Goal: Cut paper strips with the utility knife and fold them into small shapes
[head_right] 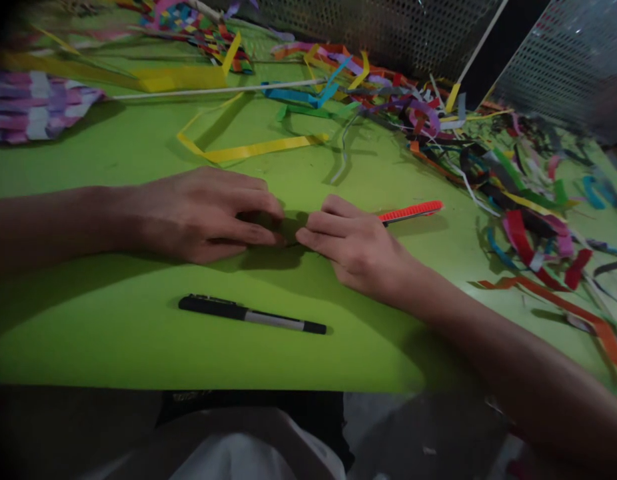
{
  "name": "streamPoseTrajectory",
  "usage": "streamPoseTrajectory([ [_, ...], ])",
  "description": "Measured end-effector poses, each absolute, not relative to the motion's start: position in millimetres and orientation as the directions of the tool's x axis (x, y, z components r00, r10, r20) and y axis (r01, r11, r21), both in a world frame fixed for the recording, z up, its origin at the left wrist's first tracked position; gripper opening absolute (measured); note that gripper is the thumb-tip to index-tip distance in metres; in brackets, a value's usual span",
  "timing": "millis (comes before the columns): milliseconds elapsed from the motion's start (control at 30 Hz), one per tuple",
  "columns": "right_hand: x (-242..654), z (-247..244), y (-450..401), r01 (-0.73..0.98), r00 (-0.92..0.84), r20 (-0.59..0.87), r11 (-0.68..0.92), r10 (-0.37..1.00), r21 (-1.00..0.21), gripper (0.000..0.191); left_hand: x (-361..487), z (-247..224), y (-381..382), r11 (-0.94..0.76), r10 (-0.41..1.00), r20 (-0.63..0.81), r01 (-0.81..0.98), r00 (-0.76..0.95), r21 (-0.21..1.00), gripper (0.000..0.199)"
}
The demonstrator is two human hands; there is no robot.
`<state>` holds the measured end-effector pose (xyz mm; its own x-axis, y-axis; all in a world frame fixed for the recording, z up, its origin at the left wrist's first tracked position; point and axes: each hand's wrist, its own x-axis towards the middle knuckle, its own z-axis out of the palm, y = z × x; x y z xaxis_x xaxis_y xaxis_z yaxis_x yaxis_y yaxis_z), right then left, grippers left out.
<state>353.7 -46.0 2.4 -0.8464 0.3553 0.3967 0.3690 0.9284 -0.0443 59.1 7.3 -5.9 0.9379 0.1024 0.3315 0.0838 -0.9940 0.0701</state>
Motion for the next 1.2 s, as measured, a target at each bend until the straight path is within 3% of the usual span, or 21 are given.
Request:
streamPoseTrajectory([
  [167, 351.5, 3.5, -46.9, 0.363, -0.854, 0.398, 0.932, 0.336, -0.009, 0.026, 60.3, -3.9, 6.8, -0.983, 0.165, 0.286, 0.132, 0.944, 0.130, 0.037],
  [500, 349.9, -0.3, -49.0, 0.365, -0.848, 0.413, 0.931, 0.333, -0.001, 0.024, 59.7, -5.5, 7.3, -0.993, 0.118, 0.322, 0.104, 0.940, 0.059, 0.037],
  [800, 350.1, 2.7, -52.1, 0.385, -0.837, 0.412, 0.923, 0.360, -0.022, 0.026, 58.5, -5.8, 6.8, -0.982, 0.159, 0.335, 0.114, 0.929, 0.152, 0.030],
  [1033, 351.4, 1.1, -51.6, 0.362, -0.843, 0.418, 0.932, 0.337, -0.023, 0.021, 57.9, -6.7, 7.1, -0.996, 0.089, 0.358, 0.080, 0.930, 0.041, 0.032],
  [1200, 350.7, 1.6, -52.4, 0.381, -0.842, 0.409, 0.925, 0.352, -0.011, 0.024, 58.0, -6.4, 6.4, -0.994, 0.107, 0.326, 0.099, 0.939, 0.041, 0.034],
])
